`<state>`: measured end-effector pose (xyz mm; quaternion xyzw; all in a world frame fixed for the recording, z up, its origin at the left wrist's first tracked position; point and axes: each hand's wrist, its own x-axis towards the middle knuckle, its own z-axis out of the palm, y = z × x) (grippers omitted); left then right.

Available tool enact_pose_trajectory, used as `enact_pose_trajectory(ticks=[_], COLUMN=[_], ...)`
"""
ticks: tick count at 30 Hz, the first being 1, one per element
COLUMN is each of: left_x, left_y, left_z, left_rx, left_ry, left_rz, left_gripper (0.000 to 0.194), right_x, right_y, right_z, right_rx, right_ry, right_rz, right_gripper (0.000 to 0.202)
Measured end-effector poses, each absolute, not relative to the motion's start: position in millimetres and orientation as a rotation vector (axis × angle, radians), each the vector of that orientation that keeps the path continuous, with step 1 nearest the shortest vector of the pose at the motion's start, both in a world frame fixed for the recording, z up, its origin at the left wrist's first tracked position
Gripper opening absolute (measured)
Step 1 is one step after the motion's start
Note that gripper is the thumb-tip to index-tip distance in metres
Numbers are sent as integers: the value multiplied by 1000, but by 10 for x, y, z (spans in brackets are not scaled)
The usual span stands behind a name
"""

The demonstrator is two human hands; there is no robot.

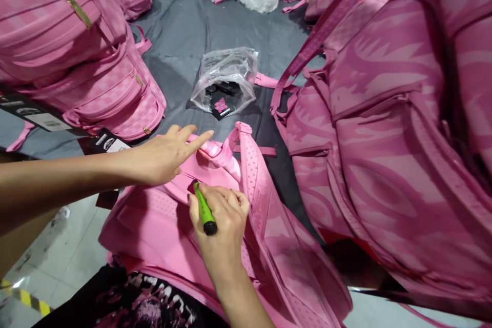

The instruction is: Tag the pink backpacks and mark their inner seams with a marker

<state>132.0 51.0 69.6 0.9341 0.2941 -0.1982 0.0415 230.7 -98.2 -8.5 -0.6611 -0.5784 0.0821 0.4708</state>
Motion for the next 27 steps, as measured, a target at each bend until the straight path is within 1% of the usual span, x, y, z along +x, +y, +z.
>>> enact_pose_trajectory(ticks=[9,14,19,24,27], left_x=[1336,1269,1247,1286,1308], left_y=[563,626,628,602,582], left_z=[728,667,630,668,702], left_rx=[2828,2905,2965,2940,2930], left_ry=[906,854,813,857,882], left_rz=[-692,-671,-618,-687,-719], left_gripper=[97,100,101,101,101], right_x=[2299,2280,2294,2297,2293], right_y=[-1000,-981,-990,-878,-831], right_z=[-79,-59,-72,-107,-111], right_rx=[-1627,-1542,-1467,-1421,-1399], right_ry=[-1390,-1384,-1406,-1424,-1454], right_rz=[198,258,337,397,452], right_gripper=[17,15,20,19,21])
